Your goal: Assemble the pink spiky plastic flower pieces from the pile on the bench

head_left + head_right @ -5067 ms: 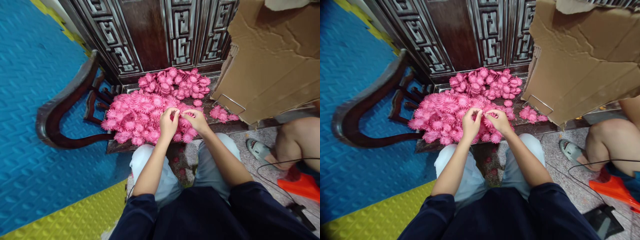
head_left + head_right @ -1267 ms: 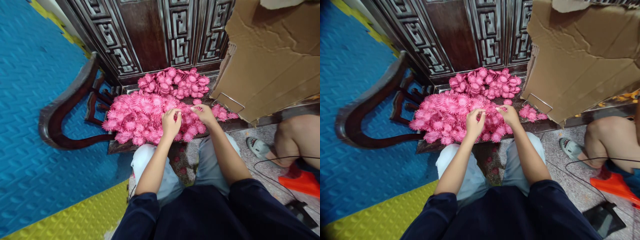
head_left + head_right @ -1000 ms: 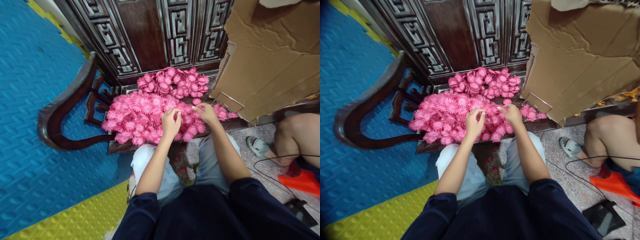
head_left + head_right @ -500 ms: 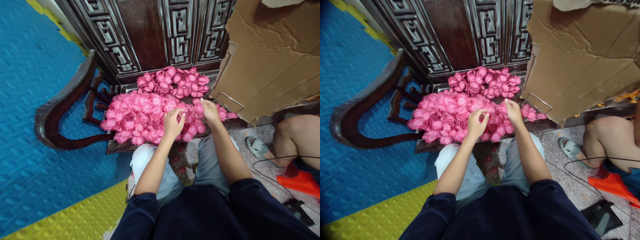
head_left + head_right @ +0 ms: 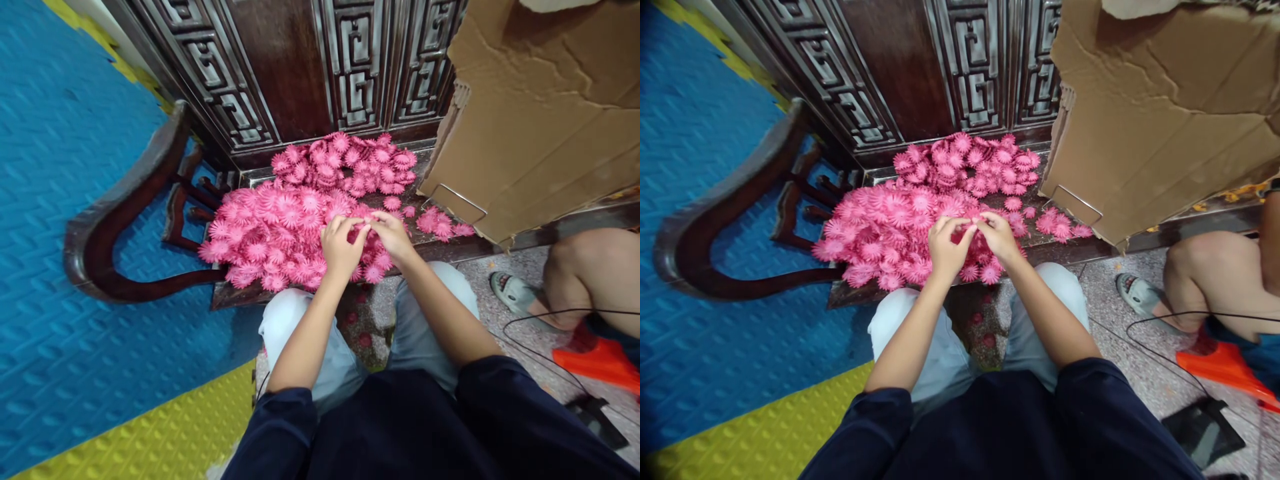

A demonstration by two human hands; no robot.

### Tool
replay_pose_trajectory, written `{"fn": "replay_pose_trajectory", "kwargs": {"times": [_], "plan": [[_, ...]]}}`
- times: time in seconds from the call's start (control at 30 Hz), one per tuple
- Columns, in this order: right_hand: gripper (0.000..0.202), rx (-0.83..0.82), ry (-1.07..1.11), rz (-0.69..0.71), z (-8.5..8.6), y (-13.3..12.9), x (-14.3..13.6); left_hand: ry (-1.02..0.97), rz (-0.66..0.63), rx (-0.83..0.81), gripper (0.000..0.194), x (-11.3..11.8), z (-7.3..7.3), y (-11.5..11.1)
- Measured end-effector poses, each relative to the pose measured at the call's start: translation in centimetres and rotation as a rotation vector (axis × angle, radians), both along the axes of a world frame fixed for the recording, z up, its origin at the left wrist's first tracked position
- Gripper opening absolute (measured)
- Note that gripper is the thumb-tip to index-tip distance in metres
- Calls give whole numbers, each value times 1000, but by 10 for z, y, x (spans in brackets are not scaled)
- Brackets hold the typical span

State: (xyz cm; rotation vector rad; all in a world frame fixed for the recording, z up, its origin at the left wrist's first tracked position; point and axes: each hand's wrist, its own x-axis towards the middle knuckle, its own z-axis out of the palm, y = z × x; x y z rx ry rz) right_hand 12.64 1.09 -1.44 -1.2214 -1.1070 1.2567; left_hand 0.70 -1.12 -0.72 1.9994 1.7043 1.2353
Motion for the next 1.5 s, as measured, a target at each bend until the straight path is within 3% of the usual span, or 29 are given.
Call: {"fn": "replay_pose_trajectory", "kwargs": {"times": [0.2, 0.37, 0.63, 0.8, 1.13, 1.5], "plan": [[27, -61, 127, 87, 10, -1, 7, -65, 63, -8, 12, -6, 3, 3], [29, -78, 124, 60, 10, -1, 8, -65, 100, 45, 11, -4, 2, 2], [27, -159, 295, 177, 9, -2, 6, -187, 190, 120, 14, -6, -2, 1], [35, -209, 363, 177, 7, -2, 3, -160, 207, 170, 10, -6, -1, 1], [36, -123, 386, 154, 6, -4, -2, -31, 285, 301, 12, -5, -4, 1], [37, -140, 383, 140, 9, -5, -4, -70, 275, 254, 12, -2, 3, -2]]}}
